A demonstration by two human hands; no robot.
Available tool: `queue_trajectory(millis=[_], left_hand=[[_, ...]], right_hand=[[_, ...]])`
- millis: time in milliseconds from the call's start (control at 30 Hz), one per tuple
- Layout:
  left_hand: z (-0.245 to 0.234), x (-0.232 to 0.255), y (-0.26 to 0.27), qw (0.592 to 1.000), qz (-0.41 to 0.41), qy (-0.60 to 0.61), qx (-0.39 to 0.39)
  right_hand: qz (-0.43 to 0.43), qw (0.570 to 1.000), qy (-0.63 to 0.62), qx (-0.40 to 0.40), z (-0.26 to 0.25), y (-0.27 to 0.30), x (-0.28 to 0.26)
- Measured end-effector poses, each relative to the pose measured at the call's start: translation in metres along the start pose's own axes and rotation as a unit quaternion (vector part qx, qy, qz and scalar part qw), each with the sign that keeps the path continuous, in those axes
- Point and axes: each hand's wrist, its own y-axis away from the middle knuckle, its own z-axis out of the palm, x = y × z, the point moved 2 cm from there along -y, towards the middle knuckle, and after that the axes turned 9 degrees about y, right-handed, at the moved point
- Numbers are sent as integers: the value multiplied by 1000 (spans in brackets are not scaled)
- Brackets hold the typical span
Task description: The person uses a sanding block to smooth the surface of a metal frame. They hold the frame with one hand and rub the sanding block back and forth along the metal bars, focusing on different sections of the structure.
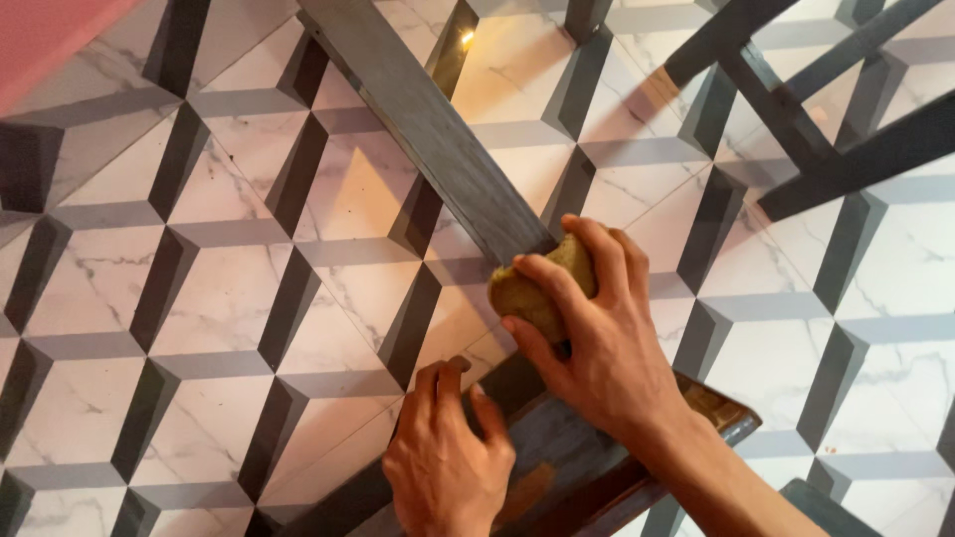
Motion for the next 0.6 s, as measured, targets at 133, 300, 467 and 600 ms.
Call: queue_trajectory(millis=[133,300,467,600], left_hand=[[5,-9,0,996,-59,-16,-61],[12,-14,2,1000,-8,0,18],[13,-16,3,998,-52,3,-32],[11,-11,3,999,-29,17,-12]], right_hand=[[-28,999,-12,-39,5,-21,5],[-62,996,-21,-60,11,-55,3],[-81,995,-18,-59,11,-57,3],[-104,989,3,-101,6,-61,8]])
